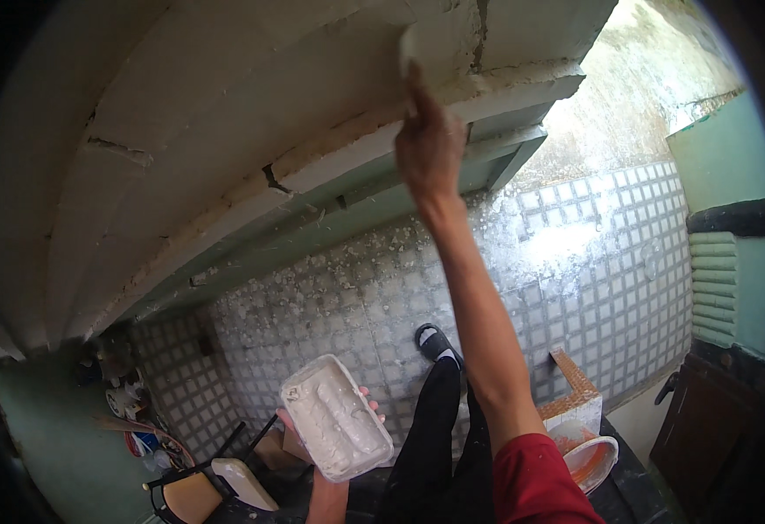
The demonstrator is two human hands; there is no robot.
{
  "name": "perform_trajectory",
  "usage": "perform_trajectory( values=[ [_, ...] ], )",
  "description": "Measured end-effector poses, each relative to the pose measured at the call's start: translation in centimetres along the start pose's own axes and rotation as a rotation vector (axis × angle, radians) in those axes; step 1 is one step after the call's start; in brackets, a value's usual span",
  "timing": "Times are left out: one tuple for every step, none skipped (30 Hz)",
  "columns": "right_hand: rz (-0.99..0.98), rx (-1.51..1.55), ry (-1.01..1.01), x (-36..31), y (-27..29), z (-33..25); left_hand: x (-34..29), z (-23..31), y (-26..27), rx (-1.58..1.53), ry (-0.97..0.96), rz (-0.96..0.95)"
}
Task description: The recorder uses a putty knife to apply white plaster to gaps in a concrete ceiling.
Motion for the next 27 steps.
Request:
perform_trajectory(
  values=[
    [0.003, -0.002, 0.002, -0.7, -0.9, -0.7, 0.0, 0.0, -0.2, -0.011, -0.001, -0.003],
    [-0.007, 0.104, 0.097, -1.4, -1.9, -1.6, 0.1, -0.1, -0.1, -0.011, 0.005, -0.004],
    [-0.017, 0.209, 0.193, -2.0, -2.6, -2.5, 0.1, -0.2, 0.0, 0.0, 0.005, -0.003],
    [-0.015, 0.205, 0.189, -2.6, -3.3, -2.7, -0.1, -0.1, 0.2, 0.012, 0.003, 0.002],
    [-0.003, 0.225, 0.324, -3.1, -3.8, -4.0, -0.1, -0.1, 0.4, 0.013, 0.005, 0.001],
    [0.009, 0.243, 0.46, -3.6, -3.7, -5.0, -0.1, -0.1, 0.4, 0.018, 0.008, -0.013],
    [0.013, 0.24, 0.464, -3.6, -3.5, -4.8, 0.0, -0.1, 0.4, 0.023, 0.014, -0.03],
    [0.014, 0.244, 0.473, -3.6, -3.2, -4.6, -0.1, -0.2, 0.2, 0.023, 0.017, -0.036],
    [0.014, 0.247, 0.483, -3.5, -2.6, -4.4, -0.1, -0.4, 0.1, 0.004, 0.018, -0.026],
    [0.027, 0.16, 0.368, -2.8, -1.1, -3.9, -0.1, -0.4, 0.1, -0.014, 0.012, -0.016],
    [0.138, 0.149, 0.391, -1.7, 0.8, -2.3, 0.0, -0.5, -0.1, -0.013, 0.013, -0.023],
    [0.2, 0.039, 0.369, -0.7, 2.8, -2.5, -0.1, -0.3, -0.4, -0.013, 0.009, -0.045],
    [0.255, 0.009, 0.336, 0.7, 4.6, -1.8, -0.1, -0.5, -0.7, -0.015, 0.012, -0.073],
    [0.322, -0.021, 0.337, 2.2, 6.1, -1.4, 0.0, -0.7, -0.9, -0.019, 0.02, -0.081],
    [0.327, -0.027, 0.344, 3.0, 6.3, -1.1, 0.1, -0.9, -1.1, -0.013, 0.03, -0.076],
    [0.317, -0.036, 0.314, 3.3, 6.0, -1.4, -0.1, -1.0, -1.0, -0.006, 0.03, -0.063],
    [0.308, -0.046, 0.284, 3.6, 5.5, -1.5, -0.3, -0.9, -0.7, -0.007, 0.029, -0.062],
    [0.305, -0.017, 0.357, 3.2, 4.5, -2.0, -0.3, -0.8, -0.3, 0.006, 0.025, -0.053],
    [0.234, 0.0, 0.327, 2.4, 2.8, -2.7, -0.5, -0.5, 0.1, 0.02, 0.015, -0.043],
    [0.166, 0.016, 0.299, 1.2, 1.1, -3.7, -0.6, -0.4, 0.3, 0.022, 0.011, -0.045],
    [0.13, 0.102, 0.387, -0.2, -0.4, -5.0, -0.8, -0.5, 0.6, 0.018, 0.008, -0.033],
    [0.127, 0.233, 0.47, -1.3, -1.9, -6.0, -0.8, -0.5, 0.7, 0.015, 0.007, -0.022],
    [0.129, 0.235, 0.469, -2.3, -2.5, -6.7, -0.8, -0.6, 0.6, 0.018, 0.006, -0.022],
    [0.049, 0.18, 0.466, -3.2, -3.5, -7.2, -0.8, -0.6, 0.2, 0.001, 0.001, -0.033],
    [-0.028, 0.124, 0.466, -3.6, -4.3, -7.6, -0.7, -0.6, -0.2, -0.015, -0.004, -0.047],
    [-0.036, 0.254, 0.421, -3.4, -4.0, -7.3, -0.8, -0.6, -0.3, -0.012, -0.005, -0.051],
    [-0.035, 0.256, 0.424, -3.0, -3.1, -7.1, -0.9, -0.5, -0.3, -0.003, -0.004, -0.039]
  ],
)
Point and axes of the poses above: each hand's wrist, its own x-axis towards the middle knuckle, its own y-axis out of the back of the hand, z = x × y, the point moved 8 cm from there along x, towards the middle knuckle, and after that the axes turned 8 degrees about x, right-handed, at the moved point
